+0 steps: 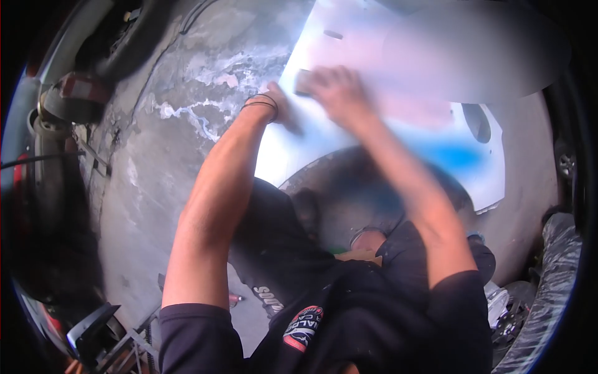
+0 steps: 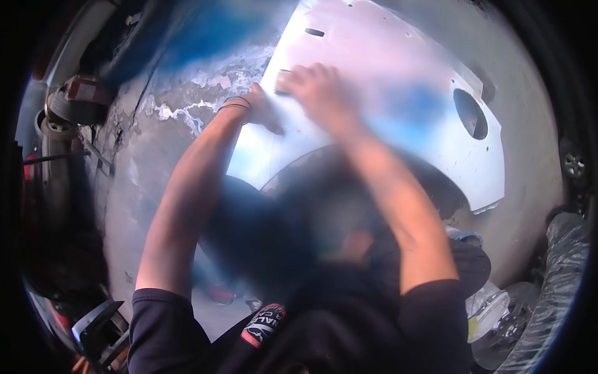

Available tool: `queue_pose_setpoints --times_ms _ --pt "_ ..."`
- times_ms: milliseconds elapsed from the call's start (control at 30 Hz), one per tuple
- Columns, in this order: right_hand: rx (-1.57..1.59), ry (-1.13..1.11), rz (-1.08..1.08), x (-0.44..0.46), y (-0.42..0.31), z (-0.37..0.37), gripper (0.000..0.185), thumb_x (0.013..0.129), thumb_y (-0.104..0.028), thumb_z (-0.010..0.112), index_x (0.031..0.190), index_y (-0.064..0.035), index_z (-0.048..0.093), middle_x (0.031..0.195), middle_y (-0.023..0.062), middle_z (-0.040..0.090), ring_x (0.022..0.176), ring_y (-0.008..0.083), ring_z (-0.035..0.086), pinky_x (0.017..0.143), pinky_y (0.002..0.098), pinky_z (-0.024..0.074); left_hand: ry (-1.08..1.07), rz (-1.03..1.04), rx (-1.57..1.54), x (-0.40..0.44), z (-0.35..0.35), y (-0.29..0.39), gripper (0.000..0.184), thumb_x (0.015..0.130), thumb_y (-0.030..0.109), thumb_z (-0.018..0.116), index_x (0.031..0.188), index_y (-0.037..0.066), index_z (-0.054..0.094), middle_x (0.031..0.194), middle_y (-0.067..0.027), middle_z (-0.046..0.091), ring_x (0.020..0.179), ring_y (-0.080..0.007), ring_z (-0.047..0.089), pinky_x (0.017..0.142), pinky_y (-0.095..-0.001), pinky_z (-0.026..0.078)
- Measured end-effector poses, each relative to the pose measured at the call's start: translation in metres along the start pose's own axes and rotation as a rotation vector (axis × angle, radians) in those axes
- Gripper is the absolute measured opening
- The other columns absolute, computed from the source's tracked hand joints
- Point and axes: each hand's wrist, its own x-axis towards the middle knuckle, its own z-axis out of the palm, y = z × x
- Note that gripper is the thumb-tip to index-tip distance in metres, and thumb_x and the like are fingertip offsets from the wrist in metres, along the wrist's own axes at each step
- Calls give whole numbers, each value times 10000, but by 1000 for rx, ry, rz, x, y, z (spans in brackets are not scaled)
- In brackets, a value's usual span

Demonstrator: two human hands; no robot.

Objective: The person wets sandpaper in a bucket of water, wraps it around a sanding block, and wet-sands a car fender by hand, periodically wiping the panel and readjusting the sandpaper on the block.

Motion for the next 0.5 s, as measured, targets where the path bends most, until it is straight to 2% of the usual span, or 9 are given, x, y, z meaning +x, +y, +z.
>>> queue_pose_setpoints --times_ms 67,133,200,267,300,367,400,467,500 --pt "11 -4 2 10 -3 4 425 977 -115 672 1349 -302 759 1302 55 700 1158 324 648 1024 498 486 28 -117 -177 5 4 -8 1546 685 693 946 1643 -231 159 1450 -366 601 1325 -411 656 1204 -380 437" --pt "24 -32 -12 -7 2 -8 411 980 -121 671 1337 -301 766 1288 49 706 1143 316 651 1016 498 489 -2 -97 -190 22 12 -17 1485 709 719 910 1686 -152 209 1512 -379 569 1349 -424 640 1300 -376 303" --pt "82 -9 -25 -62 31 -45 367 972 -146 679 1296 -281 788 1296 34 715 1127 305 655 998 496 495 11 -44 -66 36 16 -17 1201 775 724 839 1642 -7 446 1588 -324 552 1459 -423 555 1340 -482 56" --pt "44 2 -64 -95 51 -80 363 968 -142 680 1286 -274 794 1310 26 716 1127 301 656 993 494 499 7 -24 -15 47 22 -22 1075 808 727 804 1621 65 565 1626 -297 544 1515 -423 513 1360 -535 -67" --pt "6 26 -96 -99 52 -88 360 963 -138 681 1277 -268 800 1324 19 716 1126 297 658 988 492 502 -1 -18 -130 53 22 -26 1381 694 655 933 1612 -95 225 1574 -324 567 1454 -419 573 1279 -452 205" --pt "28 43 -41 -91 34 -66 392 946 -121 654 1270 -288 797 1300 5 724 1127 275 663 996 468 511 -17 -3 -234 58 31 -23 1771 580 584 1062 1603 -255 -115 1521 -350 591 1394 -415 634 1198 -369 477" --pt "38 74 11 -78 23 -51 427 928 -103 627 1263 -309 794 1275 -9 732 1128 253 668 1005 444 519 -21 -8 -201 61 30 -24 1766 593 589 1053 1613 -246 -122 1561 -364 548 1428 -418 606 1211 -383 471" --pt "45 34 86 -41 -12 -22 370 955 -136 681 1282 -254 807 1356 29 715 1143 289 656 1002 489 516 -24 -8 -153 56 27 -26 1761 607 595 1044 1623 -237 -129 1600 -378 506 1463 -421 579 1224 -396 464" --pt "32 47 90 -28 -25 -12 370 955 -136 681 1282 -254 807 1356 29 715 1143 289 656 1002 489 516 17 64 -133 50 24 -29 1762 608 605 1039 1631 -229 -128 1636 -387 456 1501 -423 539 1243 -410 450"
